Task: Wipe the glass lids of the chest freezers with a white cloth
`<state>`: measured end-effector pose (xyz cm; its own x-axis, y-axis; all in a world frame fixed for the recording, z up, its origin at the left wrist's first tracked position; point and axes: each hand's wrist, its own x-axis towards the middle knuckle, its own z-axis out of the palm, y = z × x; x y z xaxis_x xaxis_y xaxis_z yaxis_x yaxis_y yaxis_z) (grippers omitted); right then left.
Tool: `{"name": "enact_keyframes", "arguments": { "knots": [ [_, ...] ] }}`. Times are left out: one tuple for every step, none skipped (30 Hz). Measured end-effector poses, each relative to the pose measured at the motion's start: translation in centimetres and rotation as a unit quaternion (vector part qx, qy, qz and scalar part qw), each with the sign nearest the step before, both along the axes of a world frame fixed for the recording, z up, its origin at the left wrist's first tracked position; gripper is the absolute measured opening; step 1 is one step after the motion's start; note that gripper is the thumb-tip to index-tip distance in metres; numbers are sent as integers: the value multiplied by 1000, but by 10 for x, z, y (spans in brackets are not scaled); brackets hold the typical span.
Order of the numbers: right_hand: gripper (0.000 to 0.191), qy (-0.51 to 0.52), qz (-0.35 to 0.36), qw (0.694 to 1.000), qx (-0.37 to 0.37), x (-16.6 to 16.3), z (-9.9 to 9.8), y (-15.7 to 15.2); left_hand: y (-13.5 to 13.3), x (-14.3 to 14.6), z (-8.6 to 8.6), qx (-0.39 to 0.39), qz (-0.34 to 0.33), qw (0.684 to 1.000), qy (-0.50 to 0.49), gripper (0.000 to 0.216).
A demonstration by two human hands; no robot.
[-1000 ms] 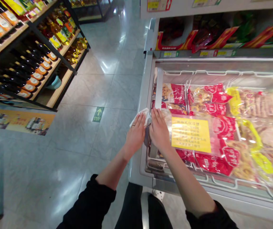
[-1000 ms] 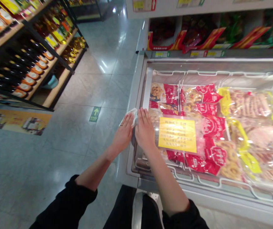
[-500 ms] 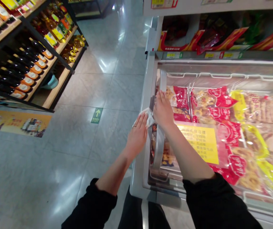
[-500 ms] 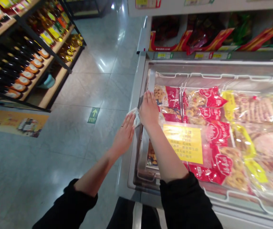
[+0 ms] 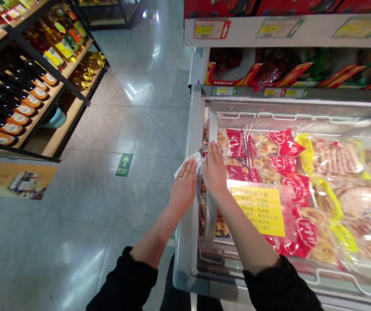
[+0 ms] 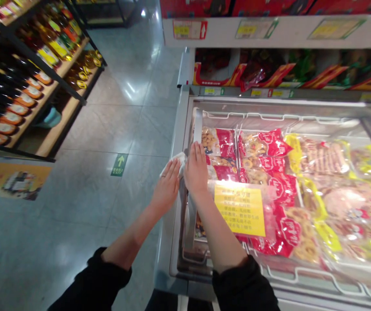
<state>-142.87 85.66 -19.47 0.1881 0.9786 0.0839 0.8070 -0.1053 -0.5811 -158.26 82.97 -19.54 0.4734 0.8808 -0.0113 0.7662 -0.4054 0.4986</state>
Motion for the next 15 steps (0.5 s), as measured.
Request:
{"name": "enact_keyframes", "arguments": {
  "knots": [
    [68,0,-1,1000,-4,0,0,0,-11,-4,2,-1,-5,1000,8,64],
    [69,1,0,1000,-7,0,1,-1,-19,-7,4,-2,-10,1000,13,64],
    [69,3,0,1000,-8,0,1,-1,-21,-10,5,0,-16,1000,17,64],
    [69,5,-1,1000,-7,0,2,-2,-18,-10,5,1,-22,1000,17,64],
    [67,7,-1,1000,-5,-1,2,-2,-10,-10,4,3,-28,1000,15,63],
    [66,8,-2,1000,-3,-1,2,-3,4,-7,2,4,-33,999,9,62],
    [64,9,-4,1000,-2,-2,1,-3,20,-3,0,4,-37,999,2,62],
    [64,9,-5,1000,-2,-2,1,-4,39,2,-2,4,-41,999,-8,61],
    [63,10,-7,1000,-2,-2,0,-4,57,8,-4,1,-38,999,-17,61],
    [63,11,-8,1000,-1,-3,-1,-5,73,14,-6,-3,-31,999,-22,61],
    [63,12,-9,1000,1,-2,-2,-5,85,19,-7,-7,-21,1000,-22,61],
    [64,15,-8,1000,2,-2,-2,-6,93,23,-8,-9,-9,1000,-20,61],
    [64,18,-6,1000,3,-1,-3,-5,94,25,-8,-8,0,1000,-19,61],
    [64,22,-3,1000,3,1,-3,-4,91,25,-7,-6,7,1000,-19,61],
    [63,27,-1,1000,0,3,-3,-1,84,24,-6,-2,11,1000,-20,61]
  ]
}}
